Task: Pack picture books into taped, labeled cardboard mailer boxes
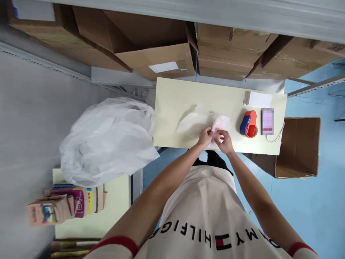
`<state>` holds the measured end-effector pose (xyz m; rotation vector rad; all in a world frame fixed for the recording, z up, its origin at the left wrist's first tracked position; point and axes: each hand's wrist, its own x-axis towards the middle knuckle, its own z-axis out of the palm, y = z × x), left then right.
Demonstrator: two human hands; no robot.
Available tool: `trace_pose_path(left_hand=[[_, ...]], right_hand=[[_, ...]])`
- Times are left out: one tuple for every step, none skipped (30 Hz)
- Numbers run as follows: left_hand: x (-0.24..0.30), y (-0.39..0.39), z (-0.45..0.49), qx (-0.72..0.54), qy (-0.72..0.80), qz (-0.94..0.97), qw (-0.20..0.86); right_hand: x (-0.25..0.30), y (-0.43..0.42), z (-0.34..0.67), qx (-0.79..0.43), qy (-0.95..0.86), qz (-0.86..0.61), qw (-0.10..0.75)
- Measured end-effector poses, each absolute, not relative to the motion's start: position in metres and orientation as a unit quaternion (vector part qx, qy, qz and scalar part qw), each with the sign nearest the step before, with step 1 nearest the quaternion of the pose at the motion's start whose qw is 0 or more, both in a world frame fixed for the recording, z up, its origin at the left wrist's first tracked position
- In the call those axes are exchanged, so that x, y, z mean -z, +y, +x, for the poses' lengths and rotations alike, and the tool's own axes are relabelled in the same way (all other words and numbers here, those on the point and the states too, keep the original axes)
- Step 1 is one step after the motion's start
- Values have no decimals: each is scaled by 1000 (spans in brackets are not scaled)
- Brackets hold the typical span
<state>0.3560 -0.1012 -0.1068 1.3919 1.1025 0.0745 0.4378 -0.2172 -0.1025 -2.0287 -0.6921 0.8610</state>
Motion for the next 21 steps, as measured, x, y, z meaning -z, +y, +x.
trace_pose_path(left_hand=[[112, -98, 355, -24, 498, 608, 617], [116, -95, 355, -18, 514, 610, 603], [120, -94, 355, -13, 526, 614, 589], [124, -93, 355, -10, 531, 620, 577], [127, -93, 355, -9, 529, 633, 566], [130, -94, 355, -11, 520, 650, 554], [132, -95, 355, -14, 506, 672, 540], [133, -97, 354, -18, 490, 696, 524], [134, -99, 354, -23, 475, 720, 505], [134, -102, 354, -27, 461, 743, 483], [135, -104, 353, -30, 450, 765, 459], [135, -105, 353, -31, 440, 785, 435], [135, -106, 352, -29, 431, 801, 415], [136, -106, 351, -25, 421, 812, 404], [136, -106, 350, -20, 410, 818, 404], [137, -105, 350, -14, 400, 818, 413], [138, -104, 349, -10, 390, 814, 430], [139, -102, 348, -9, 383, 808, 448], [140, -101, 347, -9, 379, 800, 465], [141, -101, 347, -10, 379, 791, 480], [142, -102, 346, -11, 382, 780, 495]], right_hand=[[107, -222, 436, -311, -254, -828, 391], [111, -227, 435, -285, -225, -851, 379], [116, -232, 433, -271, -194, -868, 369], [120, -235, 431, -268, -166, -877, 363], [124, -238, 430, -274, -146, -880, 360], [128, -239, 428, -282, -135, -880, 358], [131, -240, 427, -288, -130, -879, 358], [134, -239, 426, -289, -125, -879, 359], [136, -239, 425, -287, -119, -879, 363], [138, -237, 424, -284, -108, -878, 369], [140, -236, 424, -282, -94, -877, 379], [141, -235, 424, -281, -77, -874, 389], [143, -233, 425, -280, -61, -872, 397], [144, -232, 425, -280, -45, -870, 403], [145, -230, 426, -282, -31, -869, 406], [145, -229, 427, -287, -16, -867, 407], [145, -228, 428, -294, -1, -864, 408], [144, -228, 430, -305, 16, -859, 412], [142, -228, 431, -318, 29, -849, 421], [138, -228, 433, -338, 31, -834, 436], [134, -229, 435, -361, 27, -812, 457]])
